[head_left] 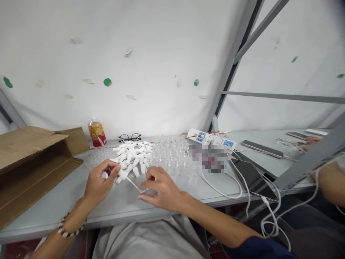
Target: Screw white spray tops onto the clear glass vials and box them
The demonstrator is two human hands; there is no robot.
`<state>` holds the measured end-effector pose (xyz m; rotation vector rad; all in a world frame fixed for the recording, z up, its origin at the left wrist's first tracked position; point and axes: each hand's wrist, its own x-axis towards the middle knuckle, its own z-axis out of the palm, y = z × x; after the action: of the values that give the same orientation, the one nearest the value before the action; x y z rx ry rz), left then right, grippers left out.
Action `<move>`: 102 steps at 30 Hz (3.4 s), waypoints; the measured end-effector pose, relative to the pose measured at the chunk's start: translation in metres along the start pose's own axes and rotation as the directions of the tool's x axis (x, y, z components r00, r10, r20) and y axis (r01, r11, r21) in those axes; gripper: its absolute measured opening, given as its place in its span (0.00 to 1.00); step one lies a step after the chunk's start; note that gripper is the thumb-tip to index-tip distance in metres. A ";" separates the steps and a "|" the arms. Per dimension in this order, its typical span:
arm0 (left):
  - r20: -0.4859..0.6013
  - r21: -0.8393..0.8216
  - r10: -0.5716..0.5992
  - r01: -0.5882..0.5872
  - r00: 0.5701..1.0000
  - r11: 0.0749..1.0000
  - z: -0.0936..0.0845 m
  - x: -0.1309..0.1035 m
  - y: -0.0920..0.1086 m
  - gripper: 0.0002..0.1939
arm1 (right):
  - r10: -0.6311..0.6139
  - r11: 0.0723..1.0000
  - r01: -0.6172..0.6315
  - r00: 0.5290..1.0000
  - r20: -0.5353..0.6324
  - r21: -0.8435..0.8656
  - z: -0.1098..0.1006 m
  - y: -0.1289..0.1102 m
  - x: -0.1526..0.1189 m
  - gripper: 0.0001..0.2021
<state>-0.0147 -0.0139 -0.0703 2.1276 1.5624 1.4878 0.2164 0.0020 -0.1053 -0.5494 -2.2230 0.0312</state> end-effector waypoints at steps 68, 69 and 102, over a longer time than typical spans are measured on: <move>0.714 0.264 0.217 -0.543 0.665 0.797 0.058 0.056 0.003 0.20 | 0.299 0.931 -0.321 0.944 -0.138 -0.176 -0.043 0.028 0.010 0.08; 0.707 0.270 0.221 -0.546 0.671 0.793 0.058 0.054 0.004 0.21 | 0.302 0.930 -0.323 0.943 -0.138 -0.174 -0.043 0.028 0.010 0.08; 0.664 -0.023 0.202 -0.250 0.720 0.968 0.037 0.060 0.022 0.18 | 0.289 0.953 -0.301 0.860 -0.421 0.039 -0.051 0.037 0.012 0.08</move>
<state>0.0273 0.0379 -0.0388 2.5505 1.1169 0.5621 0.2613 0.0325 -0.0703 -0.8269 -1.7031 0.0367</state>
